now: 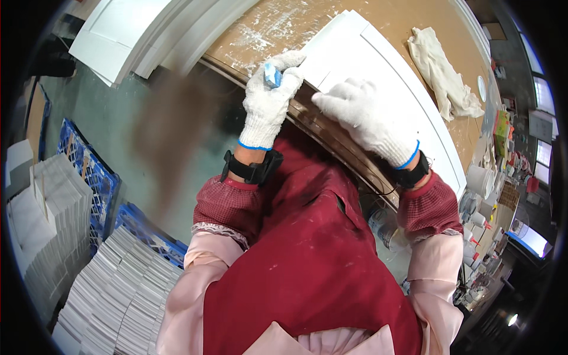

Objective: The person uses a blue tool to apply a substance into the grooves of white panels, scrapes the edges with a small tool, and wipes the surfaces with a cloth.

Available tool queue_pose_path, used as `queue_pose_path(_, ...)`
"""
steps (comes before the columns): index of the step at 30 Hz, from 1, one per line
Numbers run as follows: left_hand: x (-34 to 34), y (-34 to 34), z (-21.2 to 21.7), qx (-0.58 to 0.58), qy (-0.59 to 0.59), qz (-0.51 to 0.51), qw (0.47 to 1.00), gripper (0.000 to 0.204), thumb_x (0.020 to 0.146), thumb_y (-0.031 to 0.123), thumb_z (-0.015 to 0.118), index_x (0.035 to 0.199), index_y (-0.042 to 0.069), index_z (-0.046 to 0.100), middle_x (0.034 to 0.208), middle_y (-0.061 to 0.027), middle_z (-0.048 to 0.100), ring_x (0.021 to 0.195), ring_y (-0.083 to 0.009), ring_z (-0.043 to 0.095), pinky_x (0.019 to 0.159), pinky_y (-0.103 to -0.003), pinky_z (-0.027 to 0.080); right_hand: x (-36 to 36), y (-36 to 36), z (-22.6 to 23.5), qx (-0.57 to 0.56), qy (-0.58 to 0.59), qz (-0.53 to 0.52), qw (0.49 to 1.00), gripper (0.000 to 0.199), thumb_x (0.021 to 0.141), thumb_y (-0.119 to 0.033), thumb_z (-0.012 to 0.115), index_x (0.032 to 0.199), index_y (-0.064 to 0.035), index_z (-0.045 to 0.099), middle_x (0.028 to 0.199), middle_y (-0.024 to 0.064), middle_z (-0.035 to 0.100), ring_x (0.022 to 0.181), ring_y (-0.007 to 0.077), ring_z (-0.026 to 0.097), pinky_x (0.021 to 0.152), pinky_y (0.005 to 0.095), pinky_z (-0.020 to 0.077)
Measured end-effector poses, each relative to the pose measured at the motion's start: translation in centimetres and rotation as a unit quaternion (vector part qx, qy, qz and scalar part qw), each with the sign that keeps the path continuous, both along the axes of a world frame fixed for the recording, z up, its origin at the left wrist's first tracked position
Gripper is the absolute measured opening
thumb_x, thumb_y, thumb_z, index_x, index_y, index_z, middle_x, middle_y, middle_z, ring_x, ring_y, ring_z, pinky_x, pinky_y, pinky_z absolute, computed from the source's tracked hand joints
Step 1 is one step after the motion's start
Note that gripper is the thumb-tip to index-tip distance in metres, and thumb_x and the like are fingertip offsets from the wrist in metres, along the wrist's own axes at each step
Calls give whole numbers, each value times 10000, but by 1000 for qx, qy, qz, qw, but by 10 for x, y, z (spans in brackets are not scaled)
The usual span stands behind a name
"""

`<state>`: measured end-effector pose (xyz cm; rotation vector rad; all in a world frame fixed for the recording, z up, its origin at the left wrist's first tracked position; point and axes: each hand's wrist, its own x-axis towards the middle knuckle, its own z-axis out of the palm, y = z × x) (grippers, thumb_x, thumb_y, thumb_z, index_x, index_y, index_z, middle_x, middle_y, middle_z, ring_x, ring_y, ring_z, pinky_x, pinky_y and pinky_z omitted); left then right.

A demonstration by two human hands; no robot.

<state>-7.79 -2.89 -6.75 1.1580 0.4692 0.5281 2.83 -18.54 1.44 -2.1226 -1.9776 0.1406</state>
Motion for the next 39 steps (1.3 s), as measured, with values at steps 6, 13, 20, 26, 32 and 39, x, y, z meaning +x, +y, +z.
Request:
queue_pose_path(6, 0, -2, 1, -72, -33, -2, 997, 241, 904, 85, 643, 1131, 11, 682, 1016, -29, 697, 827, -74, 608, 713, -203, 494, 24, 29, 4, 17, -68, 63, 996, 368, 808, -79, 560, 1161, -152, 629, 1042, 71, 614, 1044, 309, 560, 905, 433, 421)
queue_pose_path(13, -1, -4, -6, -64, -53, 8, 997, 300, 889, 67, 681, 1178, -5, 652, 1101, -64, 695, 982, -119, 635, 863, -248, 501, 41, 10, 9, 46, -64, 162, 984, 399, 799, -122, 561, 1191, -104, 631, 1137, 59, 630, 1035, 289, 575, 898, 399, 442)
queue_pose_path(20, 0, -7, -2, -40, -40, 45, 997, 234, 890, 46, 680, 1121, 10, 679, 1029, -34, 696, 901, -86, 624, 770, -219, 506, 39, -33, 22, -66, -76, 180, 979, 440, 792, -163, 567, 1227, -127, 614, 1150, 54, 621, 1085, 259, 579, 921, 442, 440)
queue_pose_path(26, -3, -8, 4, 68, 15, 62, 996, 235, 884, 47, 681, 1116, 12, 683, 1084, -59, 701, 998, -114, 630, 877, -260, 503, 44, -48, 50, -152, 43, 146, 977, 364, 792, -57, 635, 1145, -133, 677, 1083, 84, 630, 1024, 308, 604, 858, 420, 485)
queue_pose_path(32, -25, -24, 33, 599, -72, 70, 795, 205, 797, 199, 662, 963, 84, 697, 981, -110, 690, 967, -292, 666, 914, -415, 510, 64, -4, 46, -10, 199, 22, 980, 354, 806, 27, 672, 1143, -78, 693, 858, 50, 639, 775, 164, 620, 658, 286, 505)
queue_pose_path(39, -1, -89, 31, 599, -166, -90, 778, 328, 746, 194, 603, 1024, 20, 623, 1025, -122, 635, 1011, -299, 616, 974, -465, 476, 67, 53, 21, 16, 114, 25, 993, 272, 847, -19, 612, 1104, -53, 695, 835, 64, 614, 730, 171, 593, 652, 260, 469)
